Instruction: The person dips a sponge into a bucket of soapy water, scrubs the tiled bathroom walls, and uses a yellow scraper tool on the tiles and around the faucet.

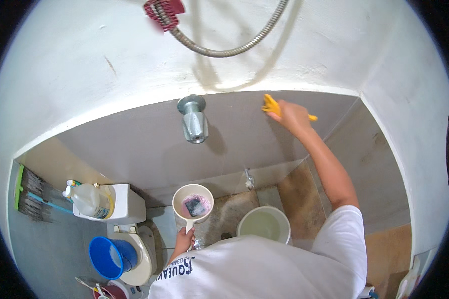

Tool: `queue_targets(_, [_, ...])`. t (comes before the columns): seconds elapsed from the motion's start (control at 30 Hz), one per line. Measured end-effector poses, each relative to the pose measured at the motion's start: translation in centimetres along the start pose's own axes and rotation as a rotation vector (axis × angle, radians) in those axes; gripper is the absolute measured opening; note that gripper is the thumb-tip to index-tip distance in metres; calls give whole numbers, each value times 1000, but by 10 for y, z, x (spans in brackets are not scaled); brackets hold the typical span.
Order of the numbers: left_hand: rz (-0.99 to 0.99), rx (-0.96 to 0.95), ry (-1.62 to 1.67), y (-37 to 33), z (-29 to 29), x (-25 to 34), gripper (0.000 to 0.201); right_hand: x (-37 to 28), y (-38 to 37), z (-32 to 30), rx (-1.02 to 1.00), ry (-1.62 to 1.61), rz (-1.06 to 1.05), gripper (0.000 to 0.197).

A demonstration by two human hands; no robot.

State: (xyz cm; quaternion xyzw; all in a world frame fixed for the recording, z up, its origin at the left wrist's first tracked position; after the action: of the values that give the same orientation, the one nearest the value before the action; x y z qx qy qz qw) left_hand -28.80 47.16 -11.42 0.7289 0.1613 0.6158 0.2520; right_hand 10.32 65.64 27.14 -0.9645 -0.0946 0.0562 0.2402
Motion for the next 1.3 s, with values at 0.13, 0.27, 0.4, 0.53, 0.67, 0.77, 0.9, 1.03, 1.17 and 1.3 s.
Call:
queue_targets(0.13, [-29, -25, 74, 8, 7, 3, 22, -10, -4, 12, -84, 35, 175, 37])
queue_targets(0.27, [-63, -15, 50, 12, 6, -1, 21, -44, -20, 22, -25, -13, -55, 44])
queue_targets(0.4, [-45, -9, 7, 19, 4, -1, 23, 52, 24, 0, -93, 27, 280, 45])
queue_targets(0.53, [-71, 3, -1, 17, -5, -37, 25, 4, 2, 9, -45, 58, 216, 46])
queue_targets(0.67, [-118, -30, 42, 27, -7, -27, 24, -29, -16, 28, -23, 4, 126, 46])
queue_targets(0.77, [-81, -26, 28, 35, -17, -15, 23, 38, 23, 24, 56, -14, 200, 47])
queue_targets(0.9, [-64, -29, 55, 46, -32, -20, 23, 52, 65, 54, 48, 41, 453, 49])
queue_targets(1.03, [-27, 25, -16, 37, -47, -36, 26, -45, 26, 103, 64, 47, 354, 49])
queue_targets(1.17, [42, 104, 4, 35, -76, -46, 28, -52, 43, 106, 78, -127, 389, 48])
queue_targets(1.3, [-7, 21, -90, 38, -95, -30, 26, -54, 48, 106, -50, -127, 309, 47])
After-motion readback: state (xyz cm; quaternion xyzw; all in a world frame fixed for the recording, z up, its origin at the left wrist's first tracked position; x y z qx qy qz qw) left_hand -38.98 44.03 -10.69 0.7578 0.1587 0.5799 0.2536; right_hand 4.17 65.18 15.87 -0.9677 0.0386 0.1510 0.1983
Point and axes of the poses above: each hand's wrist, its own y-axis away from the middle knuckle, its own z-axis out of the palm, x = y × z, the point moved 6 cm from there along -y, towards the middle knuckle, and after that the axes turned 8 degrees about -y, right-handed, at the moved point
